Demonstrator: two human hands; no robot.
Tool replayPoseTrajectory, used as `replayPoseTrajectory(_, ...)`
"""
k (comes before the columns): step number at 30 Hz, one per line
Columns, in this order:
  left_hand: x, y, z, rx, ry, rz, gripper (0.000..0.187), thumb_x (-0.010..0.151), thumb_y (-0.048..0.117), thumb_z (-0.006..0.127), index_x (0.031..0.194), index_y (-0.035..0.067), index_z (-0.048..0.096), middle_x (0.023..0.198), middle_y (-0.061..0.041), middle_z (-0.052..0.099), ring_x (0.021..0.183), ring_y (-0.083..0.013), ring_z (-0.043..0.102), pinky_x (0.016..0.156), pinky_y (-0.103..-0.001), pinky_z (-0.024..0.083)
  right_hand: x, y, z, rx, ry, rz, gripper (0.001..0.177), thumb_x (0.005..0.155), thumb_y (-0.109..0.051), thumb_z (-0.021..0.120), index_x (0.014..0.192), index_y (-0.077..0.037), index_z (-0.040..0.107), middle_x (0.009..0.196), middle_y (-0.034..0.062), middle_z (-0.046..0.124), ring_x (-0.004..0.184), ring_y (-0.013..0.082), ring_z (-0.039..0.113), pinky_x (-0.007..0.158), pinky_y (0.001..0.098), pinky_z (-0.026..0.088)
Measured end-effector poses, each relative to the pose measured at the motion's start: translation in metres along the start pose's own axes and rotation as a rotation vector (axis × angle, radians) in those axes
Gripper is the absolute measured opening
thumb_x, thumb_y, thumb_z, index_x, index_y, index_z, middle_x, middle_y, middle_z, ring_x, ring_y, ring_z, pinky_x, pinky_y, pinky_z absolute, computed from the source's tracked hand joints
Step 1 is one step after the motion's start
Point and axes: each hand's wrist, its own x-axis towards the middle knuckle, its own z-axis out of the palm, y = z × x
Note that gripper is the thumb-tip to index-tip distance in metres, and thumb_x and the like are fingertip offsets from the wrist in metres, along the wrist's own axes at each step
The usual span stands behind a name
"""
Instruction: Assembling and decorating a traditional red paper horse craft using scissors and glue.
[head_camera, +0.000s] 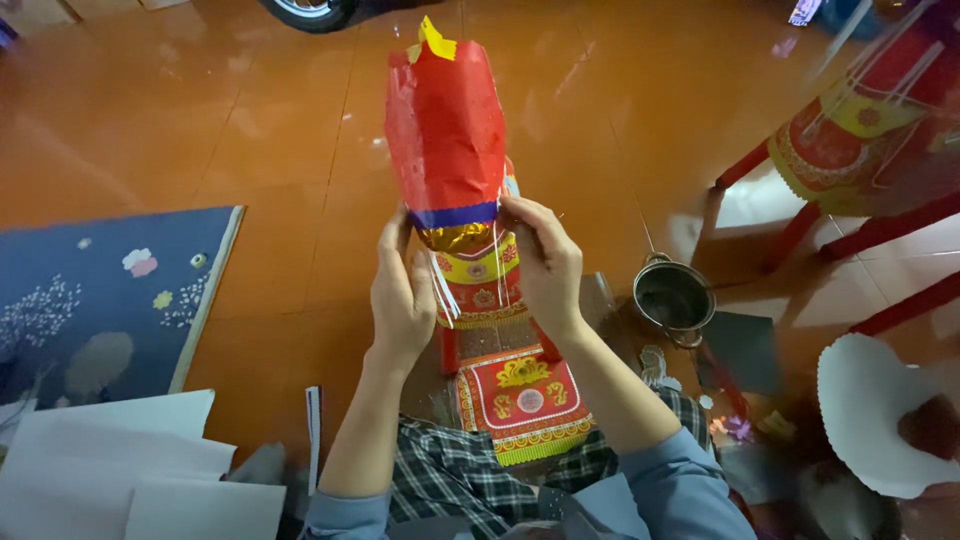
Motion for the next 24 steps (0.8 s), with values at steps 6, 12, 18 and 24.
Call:
replayPoseTrajectory(6, 0.000, -0.004, -0.002, -0.113, 0.017, -0.042, 0.044, 0.105, 0.014, 0.030, 0.146, -0.001, 0.032, 0.145, -0.026, 0.042, 0.136, -0.0416, 0.038, 0.113, -0.052, 0.033, 0.001, 0.013, 0.002, -0.100, 0.012, -0.091, 0.026, 0.096, 0.011, 0.051, 0.116, 0.003, 0.067, 0.113, 0.0183, 0.063, 0.101, 0.0274, 0.065, 0.080, 0.0352, 0.057)
replayPoseTrajectory(12, 0.001, -0.003, -0.004, -0.210, 0.000, -0.128, 0.043, 0.104, 0.014, 0.032, 0.145, -0.001, 0.035, 0.145, -0.026, 0.042, 0.137, -0.0397, 0.039, 0.115, -0.052, 0.030, 0.000, 0.006, 0.003, -0.083, -0.002, -0.080, 0.027, 0.097, 0.009, 0.051, 0.117, 0.000, 0.067, 0.113, 0.0161, 0.063, 0.100, 0.0250, 0.065, 0.081, 0.0349, 0.057)
replayPoseTrajectory(18, -0.002, -0.009, -0.002, -0.199, 0.033, -0.111, 0.044, 0.105, 0.021, 0.033, 0.145, 0.003, 0.037, 0.150, -0.020, 0.037, 0.141, -0.0367, 0.035, 0.116, -0.049, 0.030, -0.007, 0.013, 0.004, -0.091, 0.051, -0.133, 0.037, 0.098, 0.013, 0.042, 0.125, -0.002, 0.062, 0.120, 0.0182, 0.061, 0.106, 0.0290, 0.063, 0.089, 0.0381, 0.056)
replayPoseTrajectory(24, -0.002, -0.001, 0.003, -0.210, 0.037, -0.009, 0.047, 0.108, 0.026, 0.033, 0.149, 0.004, 0.034, 0.153, -0.018, 0.035, 0.143, -0.0367, 0.032, 0.118, -0.048, 0.030, -0.012, 0.009, 0.014, -0.170, 0.039, -0.206, 0.028, 0.100, 0.006, 0.047, 0.123, 0.004, 0.063, 0.125, 0.0208, 0.061, 0.117, 0.0355, 0.061, 0.091, 0.0404, 0.055)
